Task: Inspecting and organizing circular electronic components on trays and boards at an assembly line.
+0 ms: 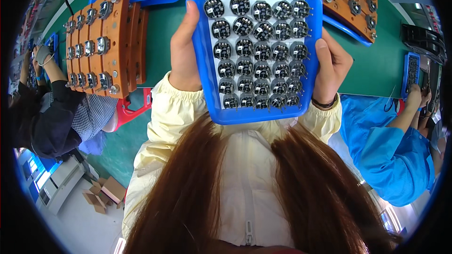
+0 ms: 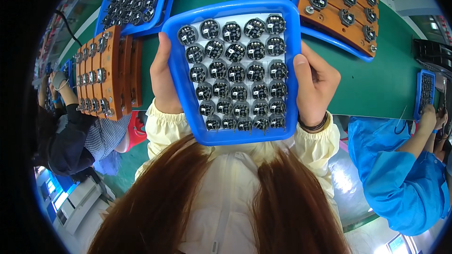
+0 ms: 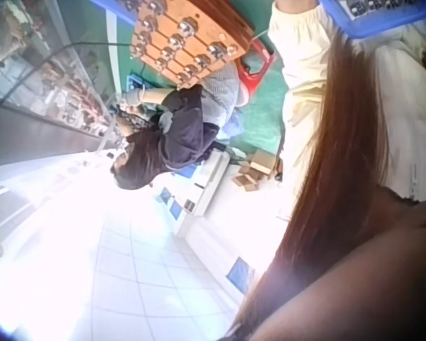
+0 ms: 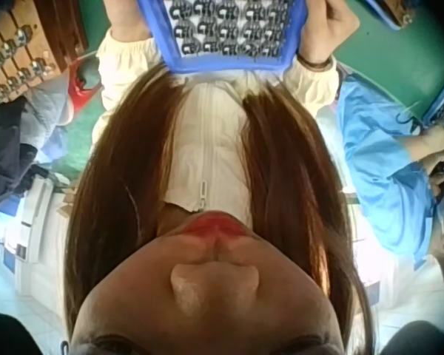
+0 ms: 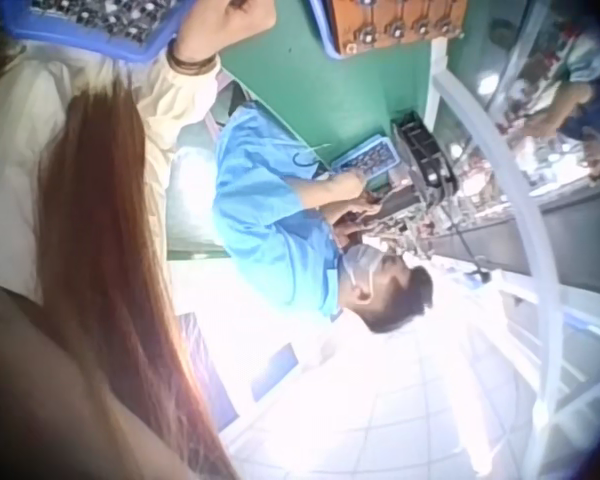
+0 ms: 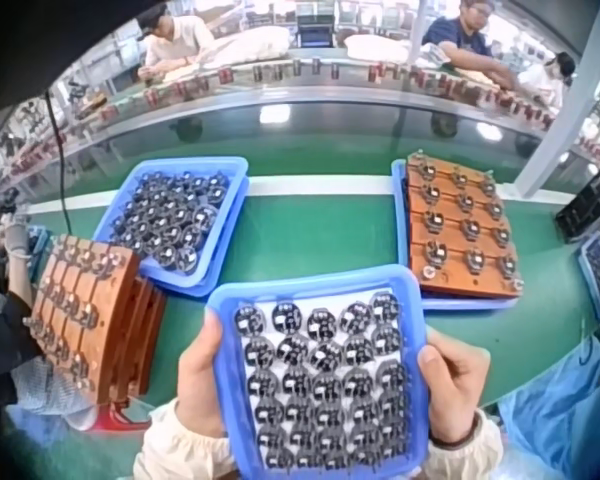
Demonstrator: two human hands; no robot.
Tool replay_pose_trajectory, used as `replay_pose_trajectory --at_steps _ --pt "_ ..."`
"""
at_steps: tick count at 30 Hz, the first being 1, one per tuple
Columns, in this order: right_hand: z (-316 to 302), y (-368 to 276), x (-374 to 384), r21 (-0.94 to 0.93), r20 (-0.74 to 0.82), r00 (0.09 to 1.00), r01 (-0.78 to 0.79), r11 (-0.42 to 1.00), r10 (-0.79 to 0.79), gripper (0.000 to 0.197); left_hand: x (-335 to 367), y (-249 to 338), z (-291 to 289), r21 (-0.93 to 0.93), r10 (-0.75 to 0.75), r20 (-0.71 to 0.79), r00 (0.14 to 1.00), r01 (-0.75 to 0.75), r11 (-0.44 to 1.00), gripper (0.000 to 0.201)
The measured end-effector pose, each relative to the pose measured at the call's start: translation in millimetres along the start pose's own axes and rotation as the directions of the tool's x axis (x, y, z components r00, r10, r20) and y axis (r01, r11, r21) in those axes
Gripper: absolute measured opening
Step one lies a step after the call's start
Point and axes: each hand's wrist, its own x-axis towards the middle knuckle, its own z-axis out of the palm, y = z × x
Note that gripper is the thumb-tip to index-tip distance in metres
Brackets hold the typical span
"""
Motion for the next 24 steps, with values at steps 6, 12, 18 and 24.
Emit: replay_pose_trajectory --at_steps 6,12,18,24 --pt "1.2 3.3 0.3 0.037 0.010 1.000 0.013 0.999 -0.014 0.027 -0.8 1.5 -1.7 0.037 -0.001 0.032 0.999 0.000 0.999 0.062" --pt "1.8 1.3 -0.2 0.015 0.020 0.998 0.051 0.999 -0.051 0.026 -1.2 0.8 -3.2 0.035 -0.008 0.052 0.999 0.006 0.999 0.068" --pt "2.0 -1.5 -1.0 0.020 0.026 0.998 0.052 0.998 -0.053 0.026 -0.9 0.6 -5.7 0.024 -0.012 0.066 0.998 0.010 1.000 0.064" --pt "2.7 -0.9 -0.7 0.029 0.032 0.997 0.065 0.997 -0.066 0.027 -0.7 -0.5 -8.9 0.156 0.064 -0.084 0.994 -0.050 0.986 0.064"
